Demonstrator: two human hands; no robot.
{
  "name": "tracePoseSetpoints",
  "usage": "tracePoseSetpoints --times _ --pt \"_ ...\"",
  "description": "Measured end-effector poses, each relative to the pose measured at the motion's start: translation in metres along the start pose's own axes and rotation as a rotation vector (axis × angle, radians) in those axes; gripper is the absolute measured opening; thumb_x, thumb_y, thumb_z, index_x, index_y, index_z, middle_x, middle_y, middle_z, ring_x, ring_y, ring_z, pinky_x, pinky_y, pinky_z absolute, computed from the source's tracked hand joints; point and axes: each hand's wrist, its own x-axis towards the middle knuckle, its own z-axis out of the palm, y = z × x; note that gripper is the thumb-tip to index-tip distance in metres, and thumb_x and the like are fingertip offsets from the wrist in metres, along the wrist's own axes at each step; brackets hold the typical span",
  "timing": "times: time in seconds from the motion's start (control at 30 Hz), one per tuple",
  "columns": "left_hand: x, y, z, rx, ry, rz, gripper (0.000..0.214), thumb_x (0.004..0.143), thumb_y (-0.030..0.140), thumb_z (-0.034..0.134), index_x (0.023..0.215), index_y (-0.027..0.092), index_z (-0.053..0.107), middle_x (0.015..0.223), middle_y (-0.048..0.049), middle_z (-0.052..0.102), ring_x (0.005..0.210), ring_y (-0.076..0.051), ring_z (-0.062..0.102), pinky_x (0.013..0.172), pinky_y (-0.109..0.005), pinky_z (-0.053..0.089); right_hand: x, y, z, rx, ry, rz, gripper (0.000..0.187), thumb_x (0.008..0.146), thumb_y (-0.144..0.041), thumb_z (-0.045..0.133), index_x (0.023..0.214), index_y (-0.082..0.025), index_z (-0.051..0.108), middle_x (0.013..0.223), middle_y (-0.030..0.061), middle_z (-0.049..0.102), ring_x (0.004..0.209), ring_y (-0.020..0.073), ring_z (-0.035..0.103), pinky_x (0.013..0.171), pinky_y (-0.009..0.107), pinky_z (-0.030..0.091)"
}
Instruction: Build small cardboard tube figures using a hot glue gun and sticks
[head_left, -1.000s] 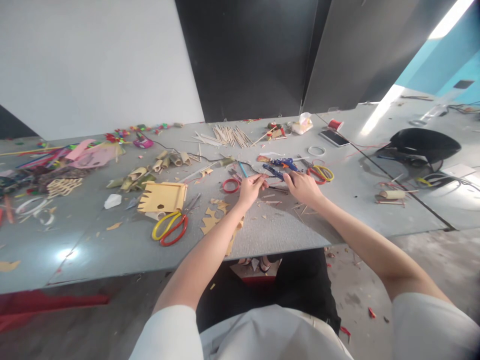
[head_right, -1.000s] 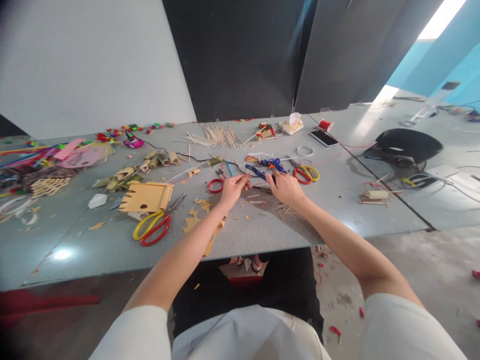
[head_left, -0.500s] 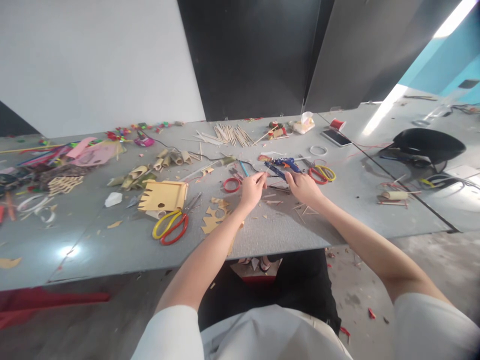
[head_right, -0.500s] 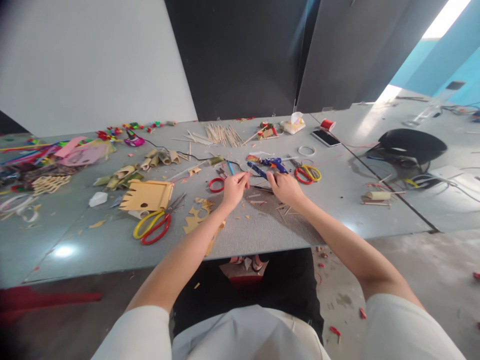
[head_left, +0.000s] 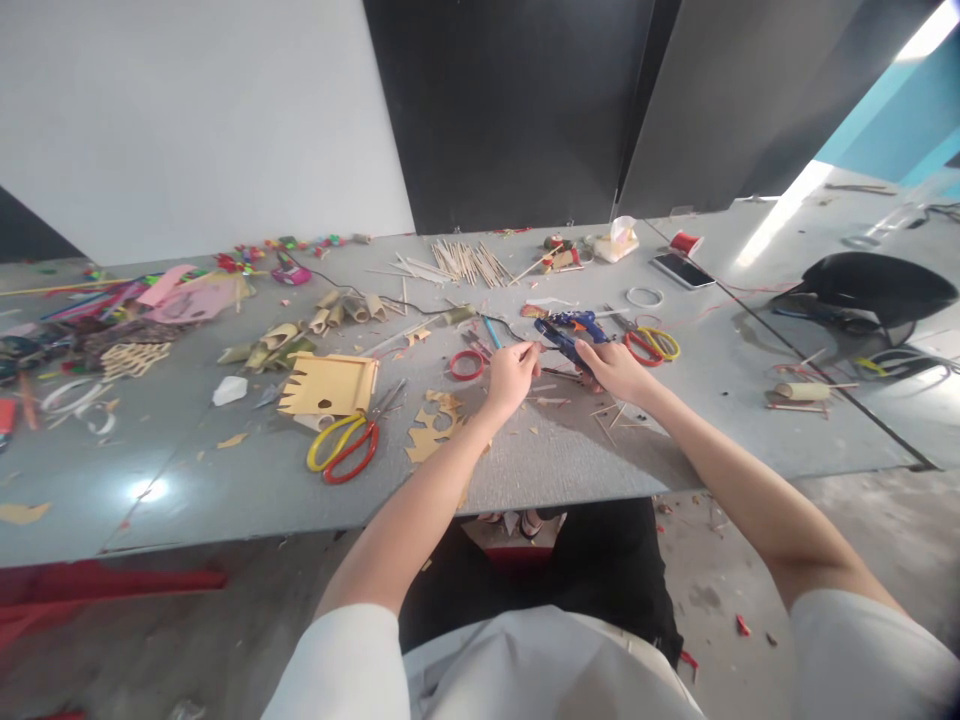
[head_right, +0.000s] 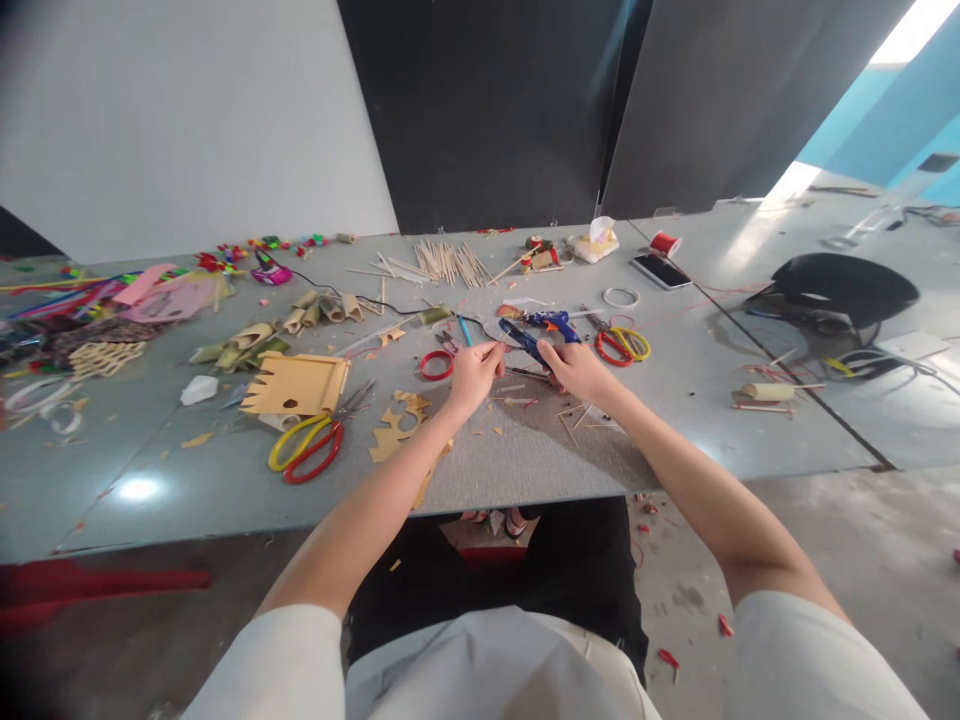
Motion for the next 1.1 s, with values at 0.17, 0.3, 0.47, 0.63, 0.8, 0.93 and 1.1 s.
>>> tracePoseSetpoints --times 0.17,0.3,0.47,0.63,0.8,0.93,1.1 --pt "0.0 -0.001 0.0 0.009 -0.007 -0.014 0.055 0.107 0.052 0.056 0.062 0.021 0.063 0.054 -0.002 0.061 0.051 -0.016 0.05 0.059 -0.032 0.035 0.0 -0.002 -0.001 -0.102 -0.013 -0.033 0.08 0.106 -0.081 0.021 0.069 -0.021 0.059 0.065 0.0077 0.071 0.053 0.0181 0.064 0.064 0.029 0.047" --pt "0.0 0.003 0.0 0.01 -0.003 -0.035 0.051 0.106 0.044 0.058 0.061 0.02 0.064 0.052 -0.0014 0.06 0.051 -0.017 0.051 0.059 -0.032 0.035 0.0 -0.004 -0.002 -0.135 -0.047 -0.002 0.078 0.107 -0.078 0.024 0.071 -0.02 0.063 0.067 0.009 0.072 0.052 0.0183 0.064 0.062 0.029 0.046" --pt "0.001 0.003 0.001 0.06 -0.025 -0.058 0.05 0.103 0.033 0.058 0.054 0.02 0.059 0.05 -0.0012 0.059 0.051 -0.016 0.05 0.06 -0.031 0.034 0.0 -0.007 -0.002 -0.161 -0.09 0.043 0.076 0.109 -0.074 0.026 0.07 -0.02 0.064 0.056 0.0077 0.065 0.05 0.0189 0.062 0.06 0.03 0.045" --pt "0.002 -0.002 0.0 0.124 -0.046 -0.109 0.05 0.102 0.029 0.058 0.053 0.019 0.059 0.048 -0.0009 0.056 0.049 -0.016 0.048 0.059 -0.032 0.032 0.002 -0.007 0.0 -0.277 -0.051 0.023 0.076 0.112 -0.067 0.026 0.079 -0.017 0.072 0.061 0.0117 0.068 0.063 0.0223 0.065 0.065 0.032 0.044" --pt "0.003 -0.007 0.001 0.148 -0.041 -0.08 0.051 0.103 0.038 0.06 0.055 0.02 0.061 0.048 -0.0016 0.055 0.052 -0.018 0.05 0.059 -0.031 0.032 0.002 -0.007 0.003 -0.31 -0.037 0.012 0.079 0.111 -0.069 0.023 0.104 -0.012 0.077 0.066 0.0141 0.071 0.069 0.0256 0.068 0.068 0.033 0.046" --pt "0.004 -0.01 0.004 0.152 0.022 -0.093 0.043 0.098 0.035 0.066 0.058 0.019 0.065 0.049 -0.0017 0.055 0.056 -0.019 0.052 0.06 -0.031 0.032 -0.001 -0.01 0.003 -0.211 -0.114 0.101 0.083 0.11 -0.074 0.019 0.084 -0.017 0.073 0.055 0.0111 0.064 0.056 0.0235 0.064 0.065 0.034 0.05" --pt "0.005 -0.012 0.003 0.203 0.146 -0.145 0.02 0.089 0.028 0.078 0.071 0.019 0.073 0.061 -0.0046 0.068 0.065 -0.022 0.064 0.069 -0.031 0.042 -0.004 -0.01 0.003 0.094 -0.295 0.231 0.081 0.105 -0.084 0.02 0.06 -0.024 0.052 0.05 0.0077 0.057 0.037 0.017 0.051 0.041 0.031 0.043"
